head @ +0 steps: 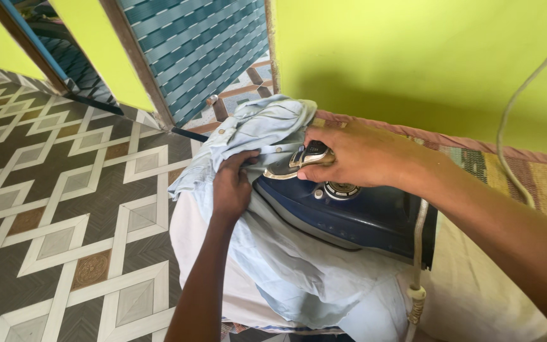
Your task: The person irons a light-colored shirt laid on a bed. They use an electric iron with their right hand while holding the fabric with their left hand, moving the iron back and forth across the shirt surface.
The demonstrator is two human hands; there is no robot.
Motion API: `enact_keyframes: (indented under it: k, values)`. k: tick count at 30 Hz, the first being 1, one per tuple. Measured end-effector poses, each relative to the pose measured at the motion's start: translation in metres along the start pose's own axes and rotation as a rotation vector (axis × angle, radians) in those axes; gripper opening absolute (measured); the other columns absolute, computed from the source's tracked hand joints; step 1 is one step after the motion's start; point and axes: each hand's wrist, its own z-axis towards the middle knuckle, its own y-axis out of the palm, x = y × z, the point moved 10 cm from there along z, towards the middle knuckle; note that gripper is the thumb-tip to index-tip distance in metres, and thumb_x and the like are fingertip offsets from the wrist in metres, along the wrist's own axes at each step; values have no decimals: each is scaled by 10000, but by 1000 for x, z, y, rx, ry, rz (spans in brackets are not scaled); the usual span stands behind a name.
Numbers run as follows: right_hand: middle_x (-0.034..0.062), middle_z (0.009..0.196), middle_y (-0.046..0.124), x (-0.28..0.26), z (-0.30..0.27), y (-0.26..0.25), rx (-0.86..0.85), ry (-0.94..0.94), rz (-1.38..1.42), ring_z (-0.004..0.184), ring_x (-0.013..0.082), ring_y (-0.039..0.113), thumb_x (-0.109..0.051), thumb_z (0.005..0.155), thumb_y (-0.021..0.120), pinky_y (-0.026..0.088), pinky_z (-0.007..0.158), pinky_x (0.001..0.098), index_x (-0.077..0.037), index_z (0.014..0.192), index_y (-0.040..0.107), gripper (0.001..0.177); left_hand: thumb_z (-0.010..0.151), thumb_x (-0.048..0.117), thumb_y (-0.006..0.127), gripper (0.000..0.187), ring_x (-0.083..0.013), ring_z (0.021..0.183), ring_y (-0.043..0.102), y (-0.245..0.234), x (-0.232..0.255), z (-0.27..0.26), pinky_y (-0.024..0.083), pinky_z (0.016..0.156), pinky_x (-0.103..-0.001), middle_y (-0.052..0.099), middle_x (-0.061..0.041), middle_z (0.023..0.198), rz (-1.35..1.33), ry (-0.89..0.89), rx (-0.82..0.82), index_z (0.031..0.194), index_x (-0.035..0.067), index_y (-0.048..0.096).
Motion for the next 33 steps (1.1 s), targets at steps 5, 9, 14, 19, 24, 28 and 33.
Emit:
enact_keyframes:
  k: [5,9,14,19,24,28,33]
  values:
    - [27,920,748,47,-40,16,-292,290,59,840,221,729,-624,866,652,557,781,435,-261,1195,634,490,850,-112,507,459,-280,1128,658,1,3,-1,477,1016,-396,758,-78,1115,-4,-14,2,1194,105,719]
    - [-69,855,780,86,-91,11,-348,343,62,731,143,732,-583,885,665,550,684,359,-323,1256,620,456,851,-116,504,463,-273,1108,661,-1,5,-2,482,1005,-393,761,-67,1092,-2,-12,22,1194,108,718]
    - [4,701,717,114,-122,1,-326,492,-109,610,174,685,-592,833,745,504,604,333,-340,1299,626,544,844,-126,506,469,-266,1105,665,-2,2,-2,487,997,-388,762,-60,1066,-14,-38,34,1180,116,726]
    - [67,657,644,98,-94,5,-355,434,-71,598,214,563,-562,892,665,454,577,380,-310,1337,644,512,824,-140,518,467,-262,1106,667,-3,5,-3,488,1000,-389,764,-57,1060,-25,-10,41,1163,109,721]
    - [74,675,684,62,-44,9,-297,358,-51,646,218,663,-633,888,614,508,643,412,-302,1326,612,549,810,-150,509,471,-276,1108,656,0,3,0,477,999,-397,764,-61,1054,11,-21,31,1150,104,715]
    - [129,866,742,37,-11,4,-160,242,-106,869,302,724,-651,857,647,546,813,471,-271,1302,598,587,829,-152,488,470,-264,1104,665,0,-2,0,490,982,-388,753,-64,1050,10,-79,28,1142,117,713]
    - [123,1155,717,29,-3,9,-98,164,-116,1138,360,656,-657,818,635,508,959,523,-238,1344,560,677,799,-172,487,478,-286,1090,663,2,1,-2,485,992,-401,756,-78,1060,39,3,19,1117,104,713]
